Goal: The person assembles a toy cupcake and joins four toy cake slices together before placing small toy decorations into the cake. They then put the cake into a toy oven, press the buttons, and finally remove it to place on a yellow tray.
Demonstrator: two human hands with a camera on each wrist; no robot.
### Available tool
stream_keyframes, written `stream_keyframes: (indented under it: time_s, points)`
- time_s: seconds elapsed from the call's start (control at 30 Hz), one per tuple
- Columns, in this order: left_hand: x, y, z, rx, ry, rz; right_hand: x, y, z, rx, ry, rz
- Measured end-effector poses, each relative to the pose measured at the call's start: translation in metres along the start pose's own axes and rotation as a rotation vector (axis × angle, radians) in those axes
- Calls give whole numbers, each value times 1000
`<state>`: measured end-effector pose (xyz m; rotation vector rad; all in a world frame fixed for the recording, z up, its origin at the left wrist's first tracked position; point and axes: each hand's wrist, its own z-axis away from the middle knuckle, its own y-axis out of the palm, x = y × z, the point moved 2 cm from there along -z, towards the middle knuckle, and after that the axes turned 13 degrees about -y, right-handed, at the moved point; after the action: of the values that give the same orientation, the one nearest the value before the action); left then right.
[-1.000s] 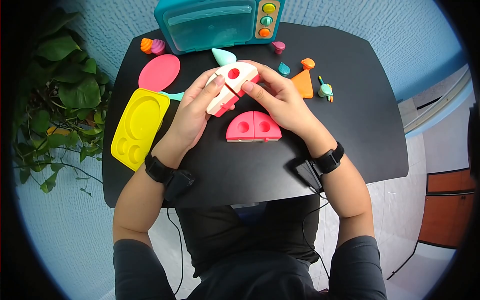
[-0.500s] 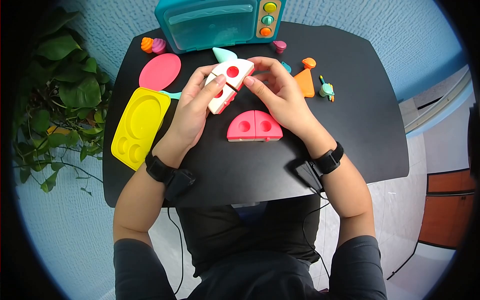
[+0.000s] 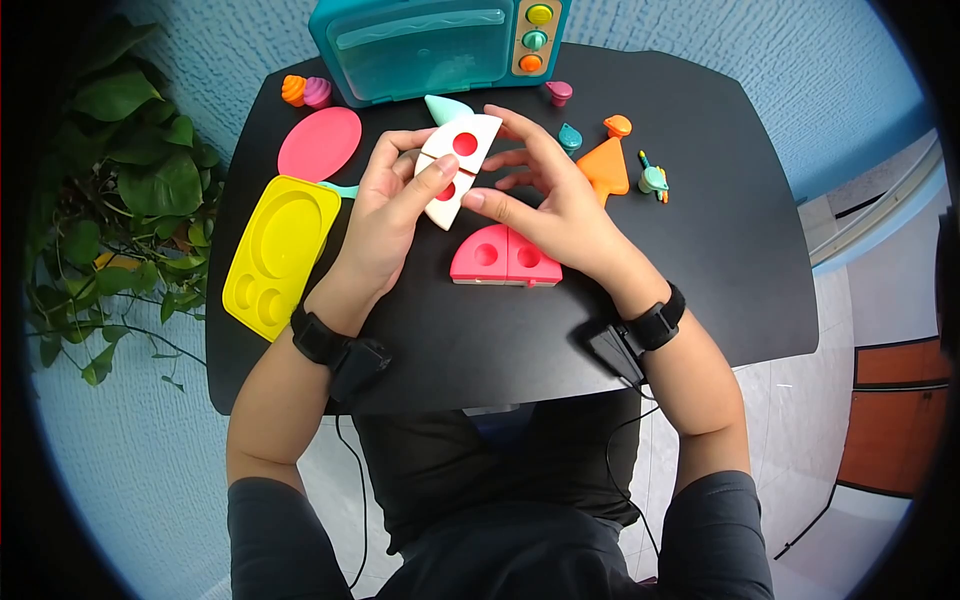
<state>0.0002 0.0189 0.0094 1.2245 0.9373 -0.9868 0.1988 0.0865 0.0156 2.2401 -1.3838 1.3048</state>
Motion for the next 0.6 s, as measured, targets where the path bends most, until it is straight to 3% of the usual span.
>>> stream_keyframes:
  time_s: [0.23,0.6]
  points:
    - [-3,6,3,49,25,-8,12,1,-2,93,-39,108]
    - [-1,6,3,96,24,14,17,4,-1,80,-102,132]
